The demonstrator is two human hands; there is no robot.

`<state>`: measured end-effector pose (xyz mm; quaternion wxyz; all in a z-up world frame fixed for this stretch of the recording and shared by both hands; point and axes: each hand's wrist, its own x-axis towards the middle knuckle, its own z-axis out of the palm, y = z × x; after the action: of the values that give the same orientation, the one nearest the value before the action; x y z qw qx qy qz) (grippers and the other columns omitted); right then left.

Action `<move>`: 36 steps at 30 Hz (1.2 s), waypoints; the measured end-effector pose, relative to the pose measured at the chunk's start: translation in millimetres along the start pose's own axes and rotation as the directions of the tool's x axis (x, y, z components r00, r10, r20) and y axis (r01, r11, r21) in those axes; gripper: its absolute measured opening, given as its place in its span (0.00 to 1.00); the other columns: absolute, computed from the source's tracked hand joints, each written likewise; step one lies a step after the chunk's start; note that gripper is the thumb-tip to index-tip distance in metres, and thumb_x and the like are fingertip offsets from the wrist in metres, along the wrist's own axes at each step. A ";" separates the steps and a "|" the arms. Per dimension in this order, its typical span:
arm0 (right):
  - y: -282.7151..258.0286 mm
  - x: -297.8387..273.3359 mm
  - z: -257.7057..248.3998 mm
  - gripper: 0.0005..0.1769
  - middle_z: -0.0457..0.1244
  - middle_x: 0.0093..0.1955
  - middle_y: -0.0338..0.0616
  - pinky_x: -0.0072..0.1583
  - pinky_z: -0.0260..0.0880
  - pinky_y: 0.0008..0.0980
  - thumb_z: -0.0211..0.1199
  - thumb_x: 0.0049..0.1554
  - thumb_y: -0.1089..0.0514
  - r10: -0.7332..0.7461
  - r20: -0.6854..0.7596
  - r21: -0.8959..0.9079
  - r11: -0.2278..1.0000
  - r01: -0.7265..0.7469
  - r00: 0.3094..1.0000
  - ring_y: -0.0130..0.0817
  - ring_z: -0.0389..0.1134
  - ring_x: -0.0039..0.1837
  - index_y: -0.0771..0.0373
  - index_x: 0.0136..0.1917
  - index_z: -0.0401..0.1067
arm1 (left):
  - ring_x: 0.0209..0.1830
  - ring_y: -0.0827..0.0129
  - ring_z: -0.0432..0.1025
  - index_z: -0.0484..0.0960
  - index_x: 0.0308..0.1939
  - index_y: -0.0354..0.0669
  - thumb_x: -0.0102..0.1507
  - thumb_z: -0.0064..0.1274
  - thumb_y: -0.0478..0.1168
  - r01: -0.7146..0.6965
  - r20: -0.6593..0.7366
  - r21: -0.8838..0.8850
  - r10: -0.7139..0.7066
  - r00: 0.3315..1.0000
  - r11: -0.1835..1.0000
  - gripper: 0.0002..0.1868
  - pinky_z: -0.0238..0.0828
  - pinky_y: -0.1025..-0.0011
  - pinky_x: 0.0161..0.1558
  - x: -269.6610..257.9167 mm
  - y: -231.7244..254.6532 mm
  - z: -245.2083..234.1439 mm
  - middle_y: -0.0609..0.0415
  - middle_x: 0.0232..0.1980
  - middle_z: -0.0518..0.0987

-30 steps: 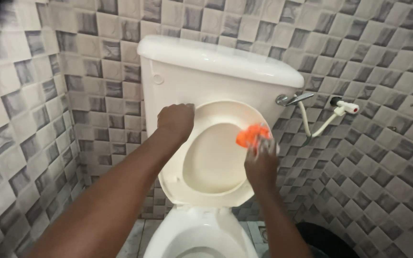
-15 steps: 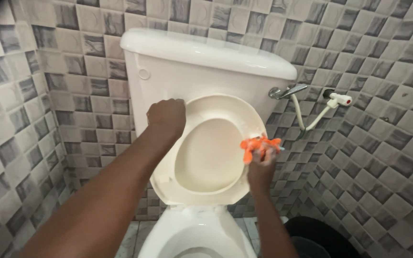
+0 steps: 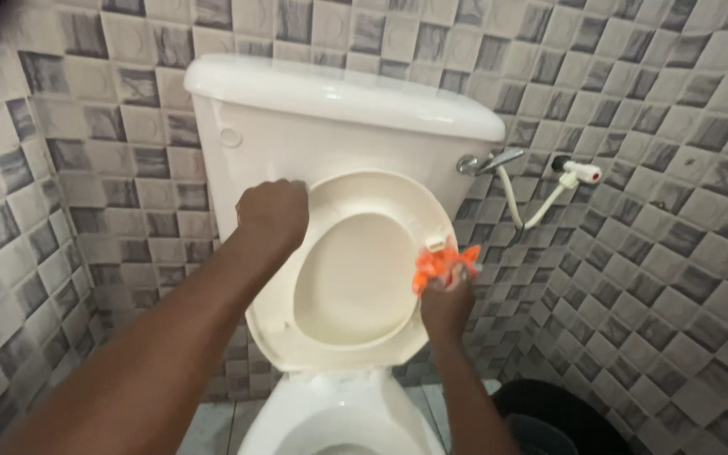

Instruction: The person is cleaning the toilet bowl and lid using soapy water and a cloth.

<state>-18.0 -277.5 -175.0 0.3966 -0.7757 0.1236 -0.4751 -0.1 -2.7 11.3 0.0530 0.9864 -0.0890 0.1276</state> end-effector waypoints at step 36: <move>-176.4 26.0 22.3 0.09 0.66 0.50 0.61 0.59 0.64 0.54 0.61 0.57 0.58 -0.360 -0.024 -0.039 0.933 0.359 0.933 0.59 0.66 0.57 0.66 0.46 0.75 | 0.46 0.52 0.80 0.81 0.49 0.41 0.65 0.47 0.31 -0.067 -0.246 -0.221 0.011 0.969 0.973 0.10 0.79 0.54 0.45 4.3 -21.7 46.1 0.44 0.47 0.83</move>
<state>-18.6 -165.7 -34.4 0.2879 -0.7845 -0.0064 -0.5492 19.2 12.0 -33.7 0.1736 0.9487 -0.1155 0.2377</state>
